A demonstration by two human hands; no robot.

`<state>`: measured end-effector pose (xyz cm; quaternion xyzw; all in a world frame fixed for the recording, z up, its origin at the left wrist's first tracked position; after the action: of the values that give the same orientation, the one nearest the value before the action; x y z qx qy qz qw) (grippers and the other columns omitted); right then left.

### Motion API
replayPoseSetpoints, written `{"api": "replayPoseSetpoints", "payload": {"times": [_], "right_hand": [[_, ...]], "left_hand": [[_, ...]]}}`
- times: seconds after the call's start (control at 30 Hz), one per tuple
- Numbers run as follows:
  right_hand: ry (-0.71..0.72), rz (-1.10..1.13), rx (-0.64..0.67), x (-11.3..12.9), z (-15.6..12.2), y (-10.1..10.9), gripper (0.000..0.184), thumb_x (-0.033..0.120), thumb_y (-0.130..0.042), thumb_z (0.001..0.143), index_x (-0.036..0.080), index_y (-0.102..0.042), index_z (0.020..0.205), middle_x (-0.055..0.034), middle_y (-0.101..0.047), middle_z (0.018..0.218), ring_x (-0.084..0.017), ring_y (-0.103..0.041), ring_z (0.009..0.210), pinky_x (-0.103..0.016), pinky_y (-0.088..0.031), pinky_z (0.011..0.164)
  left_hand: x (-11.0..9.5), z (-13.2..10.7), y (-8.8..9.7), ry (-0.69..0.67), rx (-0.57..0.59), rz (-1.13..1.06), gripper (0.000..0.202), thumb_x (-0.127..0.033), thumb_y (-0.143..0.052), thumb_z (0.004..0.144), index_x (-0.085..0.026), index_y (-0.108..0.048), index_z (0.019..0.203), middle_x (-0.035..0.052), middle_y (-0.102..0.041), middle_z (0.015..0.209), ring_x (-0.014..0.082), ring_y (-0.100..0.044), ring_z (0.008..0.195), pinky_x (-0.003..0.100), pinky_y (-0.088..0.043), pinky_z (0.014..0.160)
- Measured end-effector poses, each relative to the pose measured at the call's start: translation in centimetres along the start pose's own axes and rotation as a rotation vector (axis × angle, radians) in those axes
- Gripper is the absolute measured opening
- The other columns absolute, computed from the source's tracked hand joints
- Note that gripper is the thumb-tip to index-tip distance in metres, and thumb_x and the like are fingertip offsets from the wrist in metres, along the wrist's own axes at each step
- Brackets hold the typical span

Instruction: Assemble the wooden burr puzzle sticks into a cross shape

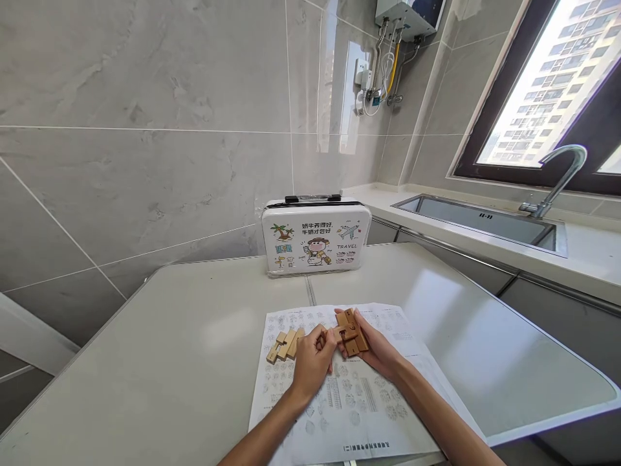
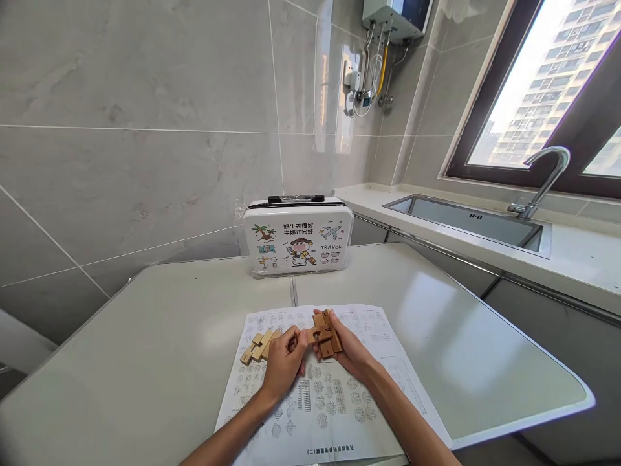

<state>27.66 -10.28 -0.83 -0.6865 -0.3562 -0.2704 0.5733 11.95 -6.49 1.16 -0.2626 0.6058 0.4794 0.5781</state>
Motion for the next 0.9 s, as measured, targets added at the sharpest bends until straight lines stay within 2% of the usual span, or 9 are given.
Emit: {"api": "replayPoseSetpoints", "payload": {"times": [0.3,0.5,0.67,0.9], "right_hand": [[0.038,-0.147,0.013,-0.16,-0.06,0.08,0.073,0.072,-0.044,0.101,0.025,-0.042,0.156,-0.0018,-0.067,0.072,-0.018,-0.059,0.056,-0.031,-0.053,0.058],[0.052,-0.116,0.007,-0.21,0.22,0.4,0.069,0.07,-0.047,0.101,0.027,-0.044,0.154,-0.0015,-0.064,0.075,-0.017,-0.059,0.057,-0.03,-0.053,0.052],[0.036,-0.156,0.025,-0.31,0.13,0.45,0.075,0.073,-0.047,0.1,0.028,-0.04,0.159,-0.0009,-0.063,0.07,-0.017,-0.057,0.055,-0.029,-0.052,0.05],[0.043,-0.093,0.002,0.19,0.11,0.17,0.072,0.071,-0.05,0.099,0.025,-0.046,0.155,0.0012,-0.058,0.066,-0.014,-0.051,0.05,-0.025,-0.046,0.045]], "left_hand": [[-0.05,-0.11,-0.05,-0.01,0.023,0.009,0.047,-0.055,-0.047,0.102,-0.023,-0.045,0.068,-0.0084,-0.045,0.042,0.0111,-0.044,0.038,0.024,-0.037,0.049],[-0.12,0.02,-0.18,0.0,0.058,0.016,0.047,-0.057,-0.046,0.102,-0.023,-0.045,0.07,-0.0083,-0.046,0.042,0.0115,-0.045,0.04,0.023,-0.037,0.05],[0.04,0.1,-0.48,0.004,0.11,0.015,0.048,-0.058,-0.047,0.101,-0.023,-0.045,0.069,-0.0081,-0.047,0.042,0.0119,-0.045,0.039,0.024,-0.038,0.05],[0.71,0.19,-0.68,0.031,0.092,-0.053,0.048,-0.061,-0.046,0.102,-0.023,-0.044,0.072,-0.0084,-0.045,0.042,0.0116,-0.045,0.038,0.023,-0.037,0.049]]}}
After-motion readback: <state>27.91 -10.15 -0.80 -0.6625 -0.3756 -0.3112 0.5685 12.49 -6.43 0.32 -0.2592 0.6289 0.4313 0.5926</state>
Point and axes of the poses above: each hand's wrist, its own z-axis towards the middle knuckle, its own y-axis out of the back of the hand, x = y × z, the point moved 3 cm from there along z, towards the middle knuckle
